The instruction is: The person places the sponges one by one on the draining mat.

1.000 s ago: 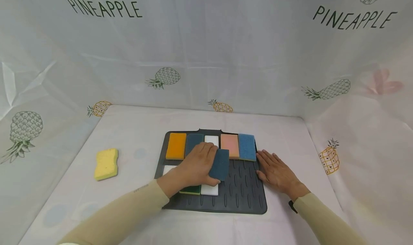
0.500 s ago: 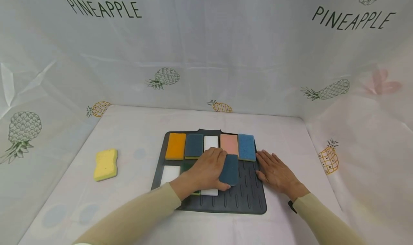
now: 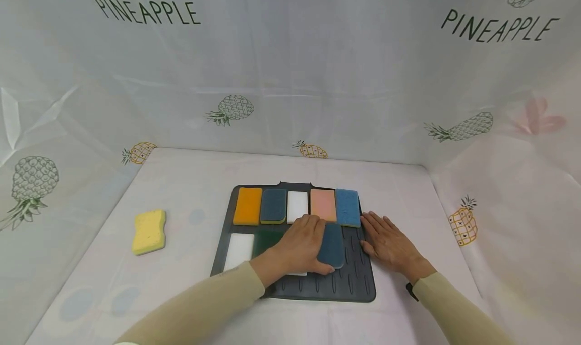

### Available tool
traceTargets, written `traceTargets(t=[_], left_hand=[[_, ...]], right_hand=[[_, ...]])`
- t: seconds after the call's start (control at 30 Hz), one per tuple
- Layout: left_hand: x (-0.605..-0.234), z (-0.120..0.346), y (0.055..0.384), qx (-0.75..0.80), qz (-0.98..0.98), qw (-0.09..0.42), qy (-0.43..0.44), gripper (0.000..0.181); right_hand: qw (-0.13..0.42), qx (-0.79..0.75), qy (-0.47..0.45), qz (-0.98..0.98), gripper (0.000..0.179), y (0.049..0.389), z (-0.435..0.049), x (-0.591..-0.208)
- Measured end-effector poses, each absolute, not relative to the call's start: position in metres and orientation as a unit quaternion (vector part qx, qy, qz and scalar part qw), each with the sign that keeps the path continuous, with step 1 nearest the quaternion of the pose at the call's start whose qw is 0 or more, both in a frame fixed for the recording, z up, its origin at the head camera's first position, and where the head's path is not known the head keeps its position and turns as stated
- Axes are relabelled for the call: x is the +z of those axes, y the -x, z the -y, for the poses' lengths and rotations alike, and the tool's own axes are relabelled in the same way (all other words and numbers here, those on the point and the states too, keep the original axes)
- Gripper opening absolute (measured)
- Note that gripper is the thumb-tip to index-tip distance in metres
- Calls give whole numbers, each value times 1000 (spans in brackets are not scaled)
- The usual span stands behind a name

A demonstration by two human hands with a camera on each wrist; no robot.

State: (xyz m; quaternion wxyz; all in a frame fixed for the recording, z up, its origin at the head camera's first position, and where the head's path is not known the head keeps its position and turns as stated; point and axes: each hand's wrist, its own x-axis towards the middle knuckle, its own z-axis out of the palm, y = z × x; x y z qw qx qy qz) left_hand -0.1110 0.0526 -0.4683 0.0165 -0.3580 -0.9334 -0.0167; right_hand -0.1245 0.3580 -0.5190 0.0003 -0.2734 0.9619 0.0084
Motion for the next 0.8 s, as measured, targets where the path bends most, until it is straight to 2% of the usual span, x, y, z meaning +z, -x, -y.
traceTargets(t=[0.2, 0.8], left_hand=[[-478, -57, 106, -4, 931, 15, 365, 112], [-485, -61, 101, 27, 932, 15, 361, 109]], right_hand=[[2, 10, 272, -962, 71, 124, -357, -518], [4, 6, 272, -962, 71, 123, -356, -515]])
